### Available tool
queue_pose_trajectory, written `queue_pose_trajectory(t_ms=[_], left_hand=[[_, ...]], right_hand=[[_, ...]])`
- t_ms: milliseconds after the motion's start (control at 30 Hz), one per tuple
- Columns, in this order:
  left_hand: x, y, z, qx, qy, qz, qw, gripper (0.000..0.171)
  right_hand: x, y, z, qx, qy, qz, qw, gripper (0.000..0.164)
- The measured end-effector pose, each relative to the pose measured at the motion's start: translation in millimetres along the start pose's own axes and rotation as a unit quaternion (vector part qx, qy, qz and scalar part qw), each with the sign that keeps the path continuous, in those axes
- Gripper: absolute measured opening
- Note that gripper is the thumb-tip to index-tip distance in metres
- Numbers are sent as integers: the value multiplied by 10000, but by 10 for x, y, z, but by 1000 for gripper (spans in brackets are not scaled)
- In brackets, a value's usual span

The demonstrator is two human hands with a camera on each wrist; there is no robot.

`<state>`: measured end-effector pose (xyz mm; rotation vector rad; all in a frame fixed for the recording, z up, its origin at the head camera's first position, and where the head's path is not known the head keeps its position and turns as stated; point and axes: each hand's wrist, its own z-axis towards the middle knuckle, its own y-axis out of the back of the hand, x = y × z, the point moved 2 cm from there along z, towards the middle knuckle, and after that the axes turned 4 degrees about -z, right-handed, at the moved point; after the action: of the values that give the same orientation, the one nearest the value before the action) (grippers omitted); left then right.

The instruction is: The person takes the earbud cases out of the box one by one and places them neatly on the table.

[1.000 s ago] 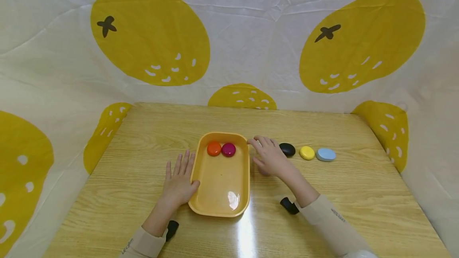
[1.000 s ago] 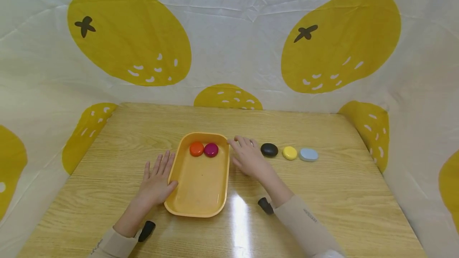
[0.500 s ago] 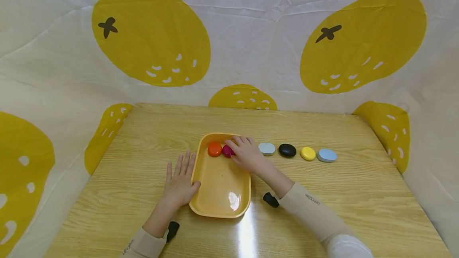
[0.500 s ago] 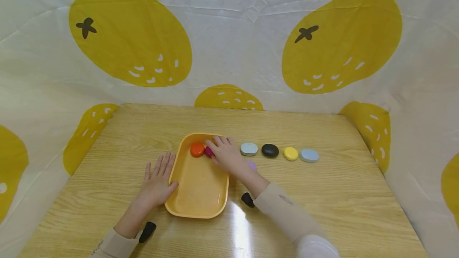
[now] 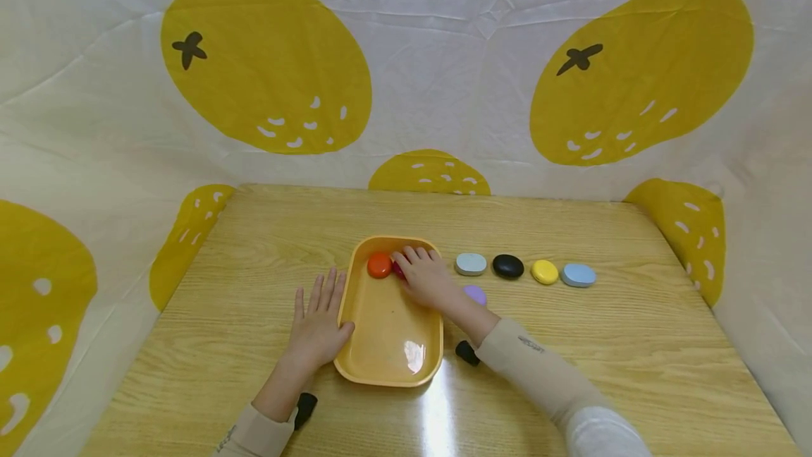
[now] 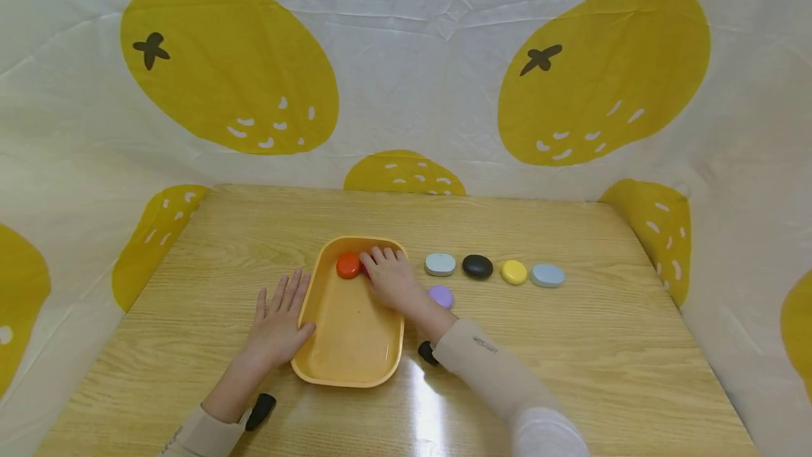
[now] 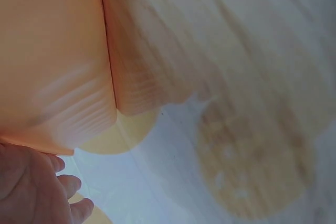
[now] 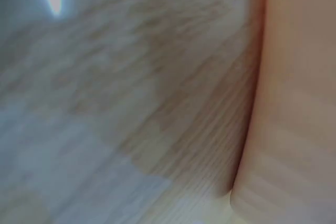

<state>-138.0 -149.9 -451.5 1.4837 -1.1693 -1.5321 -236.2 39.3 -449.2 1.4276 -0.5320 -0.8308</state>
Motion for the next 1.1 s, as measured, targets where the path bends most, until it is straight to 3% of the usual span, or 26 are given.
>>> queue_pose_trajectory(t_ms=[200, 433, 1100], left_hand=[[3, -2, 2, 76, 19, -3, 10000, 79], [3, 0, 0, 110, 6, -33, 9999, 79], [12, -9, 7, 82, -9, -56, 10000, 80]], right_hand=[[55, -86, 25, 298, -48, -621, 9976, 44], [121, -56, 39, 902, -227, -611, 9938, 44], [140, 4, 16, 791, -81, -957, 9922, 25]])
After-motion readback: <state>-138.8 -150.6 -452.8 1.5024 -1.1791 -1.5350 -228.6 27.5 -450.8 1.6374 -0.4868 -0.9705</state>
